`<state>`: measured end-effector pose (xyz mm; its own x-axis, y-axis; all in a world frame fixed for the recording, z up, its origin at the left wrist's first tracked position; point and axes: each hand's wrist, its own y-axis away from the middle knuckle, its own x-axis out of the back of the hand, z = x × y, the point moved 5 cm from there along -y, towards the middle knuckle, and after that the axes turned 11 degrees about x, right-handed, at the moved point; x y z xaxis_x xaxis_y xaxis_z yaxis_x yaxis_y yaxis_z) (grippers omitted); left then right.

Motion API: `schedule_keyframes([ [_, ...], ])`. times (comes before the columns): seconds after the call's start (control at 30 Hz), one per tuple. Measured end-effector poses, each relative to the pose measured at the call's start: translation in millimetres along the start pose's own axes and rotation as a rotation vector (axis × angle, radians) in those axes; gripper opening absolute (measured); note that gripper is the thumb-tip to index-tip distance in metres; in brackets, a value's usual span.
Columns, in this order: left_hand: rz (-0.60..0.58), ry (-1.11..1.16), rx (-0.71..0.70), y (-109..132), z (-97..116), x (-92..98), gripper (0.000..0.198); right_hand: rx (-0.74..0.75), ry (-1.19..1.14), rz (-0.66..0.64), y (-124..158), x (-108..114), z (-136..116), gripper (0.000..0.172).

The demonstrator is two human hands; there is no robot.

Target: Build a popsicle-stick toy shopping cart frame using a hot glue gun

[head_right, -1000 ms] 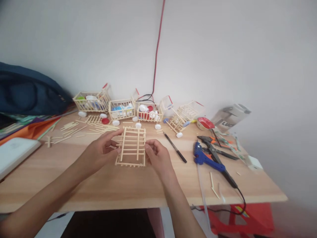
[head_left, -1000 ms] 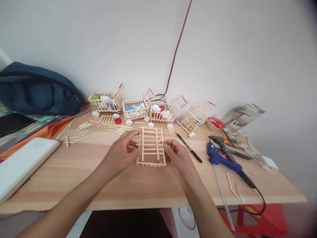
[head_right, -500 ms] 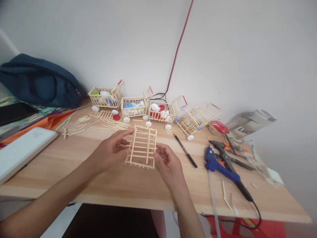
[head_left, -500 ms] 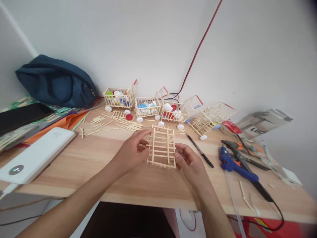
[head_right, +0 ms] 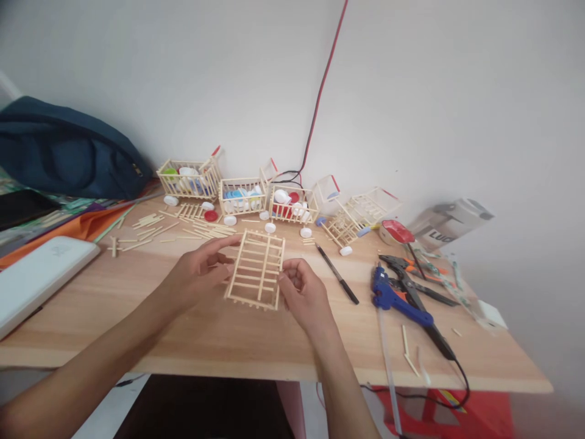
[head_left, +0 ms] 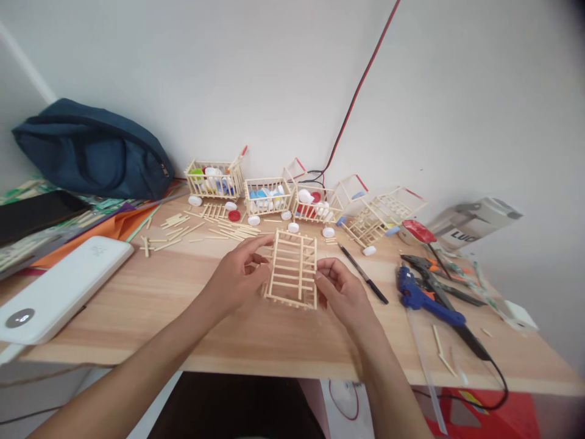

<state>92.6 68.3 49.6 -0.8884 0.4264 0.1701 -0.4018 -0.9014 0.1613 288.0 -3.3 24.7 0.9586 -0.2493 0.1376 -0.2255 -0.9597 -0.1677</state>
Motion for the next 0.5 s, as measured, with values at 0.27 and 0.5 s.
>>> schedule_keyframes([
  [0.27,-0.001,0.216,0.078,-7.0,-5.8,8.4,0.044,0.004,0.181,0.037,-1.3,-2.6,-10.7,0.027],
  [0.5,0.035,0.495,0.107,-3.6,-3.3,34.0,0.039,0.044,0.445,0.031,-8.2,-1.6,-19.6,0.023],
])
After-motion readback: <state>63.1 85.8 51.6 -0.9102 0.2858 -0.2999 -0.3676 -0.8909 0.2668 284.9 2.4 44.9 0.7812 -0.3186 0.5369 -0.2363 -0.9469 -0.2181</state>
